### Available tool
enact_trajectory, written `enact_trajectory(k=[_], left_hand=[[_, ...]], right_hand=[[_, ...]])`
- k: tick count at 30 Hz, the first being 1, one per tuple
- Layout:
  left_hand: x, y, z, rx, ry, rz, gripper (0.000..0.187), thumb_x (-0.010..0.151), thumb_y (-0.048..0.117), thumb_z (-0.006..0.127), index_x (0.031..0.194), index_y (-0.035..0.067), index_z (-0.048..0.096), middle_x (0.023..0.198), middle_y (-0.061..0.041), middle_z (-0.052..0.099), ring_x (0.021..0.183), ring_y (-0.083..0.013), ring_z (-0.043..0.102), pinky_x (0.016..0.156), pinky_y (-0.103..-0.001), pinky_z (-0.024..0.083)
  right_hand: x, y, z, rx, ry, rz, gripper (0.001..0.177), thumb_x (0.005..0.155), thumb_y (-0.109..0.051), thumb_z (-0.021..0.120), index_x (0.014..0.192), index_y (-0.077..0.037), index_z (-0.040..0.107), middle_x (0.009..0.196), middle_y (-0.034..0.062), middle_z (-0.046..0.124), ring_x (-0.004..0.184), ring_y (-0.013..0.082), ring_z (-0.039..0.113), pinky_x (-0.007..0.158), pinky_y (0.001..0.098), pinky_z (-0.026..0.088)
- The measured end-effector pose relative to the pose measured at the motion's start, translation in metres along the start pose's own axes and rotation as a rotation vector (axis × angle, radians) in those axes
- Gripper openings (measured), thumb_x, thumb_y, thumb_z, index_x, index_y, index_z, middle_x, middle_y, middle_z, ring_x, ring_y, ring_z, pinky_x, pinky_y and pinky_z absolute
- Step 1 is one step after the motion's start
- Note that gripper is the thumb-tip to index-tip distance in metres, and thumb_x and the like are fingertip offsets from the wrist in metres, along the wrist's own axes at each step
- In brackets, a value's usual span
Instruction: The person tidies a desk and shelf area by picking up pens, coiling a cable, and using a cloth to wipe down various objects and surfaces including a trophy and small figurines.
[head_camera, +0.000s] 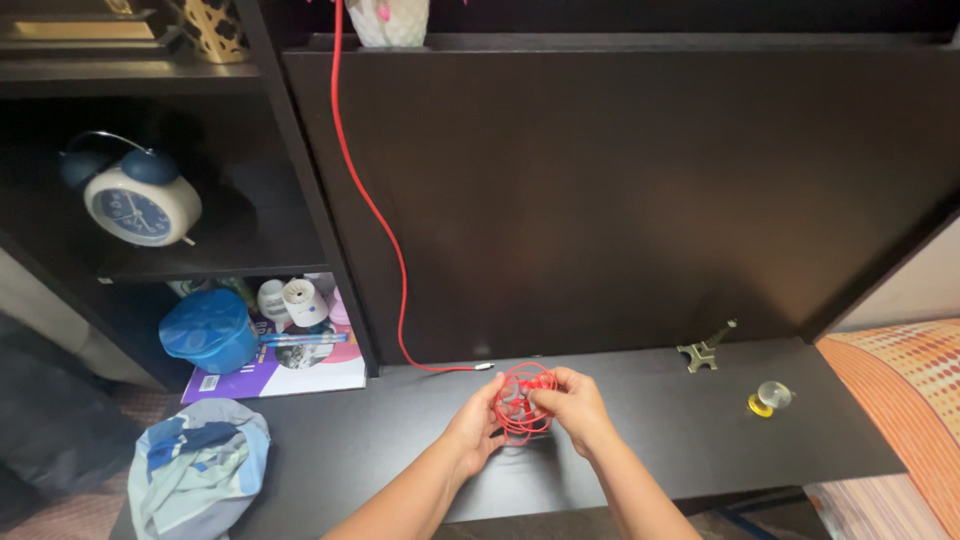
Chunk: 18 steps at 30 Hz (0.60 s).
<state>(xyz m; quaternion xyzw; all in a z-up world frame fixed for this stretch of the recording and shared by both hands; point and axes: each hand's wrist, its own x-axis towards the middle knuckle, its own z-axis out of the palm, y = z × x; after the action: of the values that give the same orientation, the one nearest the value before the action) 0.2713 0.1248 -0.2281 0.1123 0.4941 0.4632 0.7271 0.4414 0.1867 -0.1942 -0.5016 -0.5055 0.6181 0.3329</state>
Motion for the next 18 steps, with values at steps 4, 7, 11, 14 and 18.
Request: enact_trajectory(k=[4, 7, 11, 14, 18], left_hand=[[-0.022, 0.017, 0.010, -0.055, -0.011, 0.011, 0.061, 0.091, 0.066, 0.049, 0.130, 0.021, 0.063, 0.129, -0.008, 0.066, 0.123, -0.0244, 0.056, 0.111, -0.048, 0.036], [-0.035, 0.025, 0.007, -0.223, -0.044, 0.037, 0.060, 0.093, 0.066, 0.044, 0.126, 0.020, 0.065, 0.120, -0.009, 0.068, 0.109, -0.0247, 0.064, 0.099, -0.046, 0.048], [-0.043, 0.031, -0.009, -0.536, -0.295, 0.134, 0.056, 0.099, 0.064, 0.045, 0.120, 0.017, 0.064, 0.110, -0.012, 0.069, 0.096, -0.0271, 0.067, 0.089, -0.047, 0.055], [-0.054, 0.041, -0.023, -0.558, -0.203, 0.119, 0.052, 0.096, 0.061, 0.044, 0.114, 0.017, 0.065, 0.115, -0.013, 0.072, 0.107, -0.0312, 0.068, 0.095, -0.053, 0.054], [-0.074, 0.054, -0.046, -0.588, -0.152, 0.144, 0.049, 0.097, 0.057, 0.046, 0.114, 0.016, 0.066, 0.119, -0.015, 0.071, 0.112, -0.0325, 0.068, 0.099, -0.057, 0.053]], right_hand=[[-0.003, -0.018, 0.012, 0.057, -0.051, -0.008, 0.010, 0.078, 0.003, 0.074, 0.087, 0.004, 0.071, 0.075, 0.0092, 0.071, 0.062, 0.0132, 0.062, 0.060, 0.0283, 0.051], [-0.008, -0.033, 0.029, 0.064, -0.111, -0.006, 0.010, 0.078, 0.003, 0.074, 0.088, 0.003, 0.072, 0.074, 0.0085, 0.071, 0.062, 0.0127, 0.063, 0.061, 0.0280, 0.052], [-0.012, -0.052, 0.058, 0.023, -0.144, -0.013, 0.010, 0.078, 0.001, 0.074, 0.088, 0.001, 0.070, 0.075, 0.0080, 0.073, 0.063, 0.0138, 0.067, 0.059, 0.0292, 0.053], [-0.010, -0.059, 0.078, -0.116, -0.069, 0.048, 0.011, 0.082, -0.006, 0.075, 0.091, -0.002, 0.071, 0.077, 0.0090, 0.075, 0.062, 0.0141, 0.063, 0.052, 0.0335, 0.040], [-0.002, -0.049, 0.108, -0.237, -0.057, -0.084, 0.014, 0.080, -0.009, 0.079, 0.092, -0.002, 0.075, 0.078, 0.0069, 0.073, 0.066, 0.0146, 0.068, 0.060, 0.0313, 0.055]])
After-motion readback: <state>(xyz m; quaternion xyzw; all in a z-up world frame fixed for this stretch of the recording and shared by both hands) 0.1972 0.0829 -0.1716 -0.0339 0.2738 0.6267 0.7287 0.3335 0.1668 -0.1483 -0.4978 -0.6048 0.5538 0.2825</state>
